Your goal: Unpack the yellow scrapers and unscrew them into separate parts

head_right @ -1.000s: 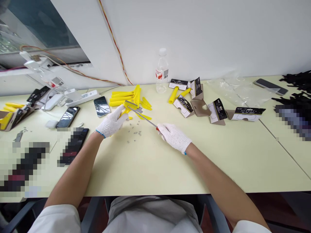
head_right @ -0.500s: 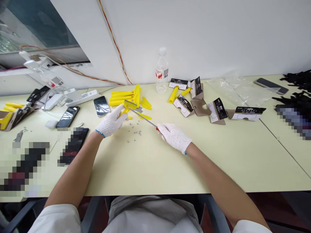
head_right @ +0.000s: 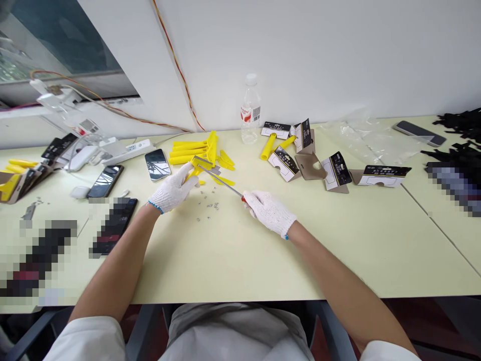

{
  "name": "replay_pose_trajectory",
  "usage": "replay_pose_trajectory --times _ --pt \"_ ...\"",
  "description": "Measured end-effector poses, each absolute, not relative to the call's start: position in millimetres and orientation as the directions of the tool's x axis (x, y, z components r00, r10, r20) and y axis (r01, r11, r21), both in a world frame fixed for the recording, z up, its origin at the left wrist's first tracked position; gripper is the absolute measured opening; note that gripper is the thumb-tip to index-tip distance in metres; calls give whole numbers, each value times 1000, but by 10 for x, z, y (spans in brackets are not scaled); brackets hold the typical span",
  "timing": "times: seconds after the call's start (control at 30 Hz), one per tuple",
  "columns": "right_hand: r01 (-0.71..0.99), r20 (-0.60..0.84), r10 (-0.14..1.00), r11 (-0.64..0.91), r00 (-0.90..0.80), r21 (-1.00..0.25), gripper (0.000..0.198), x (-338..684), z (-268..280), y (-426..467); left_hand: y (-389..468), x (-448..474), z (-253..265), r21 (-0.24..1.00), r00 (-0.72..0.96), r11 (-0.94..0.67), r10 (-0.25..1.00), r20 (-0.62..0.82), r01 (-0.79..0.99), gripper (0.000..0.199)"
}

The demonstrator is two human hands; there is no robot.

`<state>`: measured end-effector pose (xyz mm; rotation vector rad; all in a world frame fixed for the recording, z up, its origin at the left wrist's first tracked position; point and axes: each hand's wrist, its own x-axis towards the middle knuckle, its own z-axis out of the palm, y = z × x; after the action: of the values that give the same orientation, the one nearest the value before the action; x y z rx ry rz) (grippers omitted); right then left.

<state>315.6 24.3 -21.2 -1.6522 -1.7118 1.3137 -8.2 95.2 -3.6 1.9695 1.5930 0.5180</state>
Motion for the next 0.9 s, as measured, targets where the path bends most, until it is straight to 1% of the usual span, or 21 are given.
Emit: replay_pose_trajectory --times 0.2,0.4,0.57,0.9 --pt "537 -312 928 -161 -202 -828 54 3145 -184 231 960 -90 -50 611 222 -153 974 -39 777 71" --pt "547 -299 932 -144 -205 -825 54 3147 -197 238 950 -90 -35 625 236 -166 971 -31 763 69" --pt "558 -322 929 -173 -181 -812 54 3158 -220 240 949 -84 -34 609 236 -166 971 -36 776 69" --pt "551 -327 926 -176 -187 -815 54 3146 -202 235 974 -115 -67 636 236 -170 972 -19 753 68"
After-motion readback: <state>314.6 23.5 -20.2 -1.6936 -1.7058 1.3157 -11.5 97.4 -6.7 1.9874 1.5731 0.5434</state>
